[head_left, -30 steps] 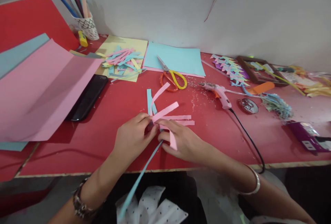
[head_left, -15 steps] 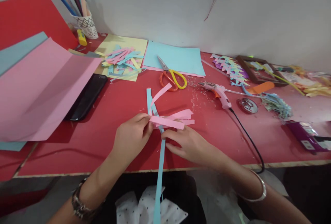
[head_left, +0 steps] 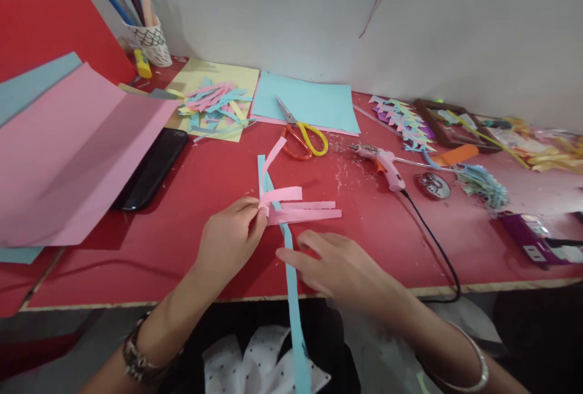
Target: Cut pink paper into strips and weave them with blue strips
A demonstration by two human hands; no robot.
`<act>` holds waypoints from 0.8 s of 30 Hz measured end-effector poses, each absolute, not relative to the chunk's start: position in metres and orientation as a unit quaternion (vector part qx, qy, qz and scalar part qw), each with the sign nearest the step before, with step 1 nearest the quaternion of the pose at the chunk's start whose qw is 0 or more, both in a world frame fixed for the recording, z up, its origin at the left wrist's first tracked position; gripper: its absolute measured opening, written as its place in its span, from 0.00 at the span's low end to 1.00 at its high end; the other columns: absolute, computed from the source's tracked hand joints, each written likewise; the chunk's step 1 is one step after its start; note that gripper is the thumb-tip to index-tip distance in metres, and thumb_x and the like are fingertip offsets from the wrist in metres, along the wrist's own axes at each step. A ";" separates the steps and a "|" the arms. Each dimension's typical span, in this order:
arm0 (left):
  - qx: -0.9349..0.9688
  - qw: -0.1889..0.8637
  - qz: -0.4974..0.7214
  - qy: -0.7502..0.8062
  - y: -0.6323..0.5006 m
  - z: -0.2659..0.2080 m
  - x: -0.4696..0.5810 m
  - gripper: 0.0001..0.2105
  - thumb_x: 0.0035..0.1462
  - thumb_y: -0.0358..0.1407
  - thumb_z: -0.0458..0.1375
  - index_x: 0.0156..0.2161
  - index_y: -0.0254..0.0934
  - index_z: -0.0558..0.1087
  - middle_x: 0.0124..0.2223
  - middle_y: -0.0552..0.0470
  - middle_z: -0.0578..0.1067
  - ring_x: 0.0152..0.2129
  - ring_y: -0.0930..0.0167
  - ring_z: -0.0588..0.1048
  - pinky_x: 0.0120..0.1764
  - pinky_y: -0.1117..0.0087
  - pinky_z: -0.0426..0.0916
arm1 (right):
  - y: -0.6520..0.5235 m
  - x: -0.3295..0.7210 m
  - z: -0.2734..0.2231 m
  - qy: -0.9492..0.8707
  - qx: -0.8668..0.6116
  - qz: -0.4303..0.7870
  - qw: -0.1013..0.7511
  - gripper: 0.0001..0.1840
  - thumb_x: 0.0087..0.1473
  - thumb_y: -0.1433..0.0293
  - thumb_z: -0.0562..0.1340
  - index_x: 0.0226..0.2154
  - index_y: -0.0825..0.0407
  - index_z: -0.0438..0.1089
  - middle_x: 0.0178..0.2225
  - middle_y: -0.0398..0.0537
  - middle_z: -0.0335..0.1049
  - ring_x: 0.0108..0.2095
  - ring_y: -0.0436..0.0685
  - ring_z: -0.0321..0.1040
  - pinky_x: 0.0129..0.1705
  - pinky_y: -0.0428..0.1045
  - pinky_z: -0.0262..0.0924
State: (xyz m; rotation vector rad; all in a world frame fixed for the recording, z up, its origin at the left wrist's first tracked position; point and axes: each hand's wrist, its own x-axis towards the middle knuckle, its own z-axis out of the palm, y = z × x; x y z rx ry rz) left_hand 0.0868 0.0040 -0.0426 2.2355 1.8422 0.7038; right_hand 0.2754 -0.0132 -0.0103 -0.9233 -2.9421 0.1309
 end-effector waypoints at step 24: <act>0.757 0.062 0.165 0.630 0.001 -0.039 0.085 0.14 0.56 0.33 0.42 0.32 0.37 0.70 0.28 0.51 0.76 0.22 0.71 0.72 0.20 0.75 0.54 | -0.006 0.262 -0.034 -0.949 -0.293 0.055 0.106 0.12 0.51 0.80 0.51 0.31 0.55 0.67 0.27 0.45 0.66 0.25 0.48 0.59 0.23 0.43 0.50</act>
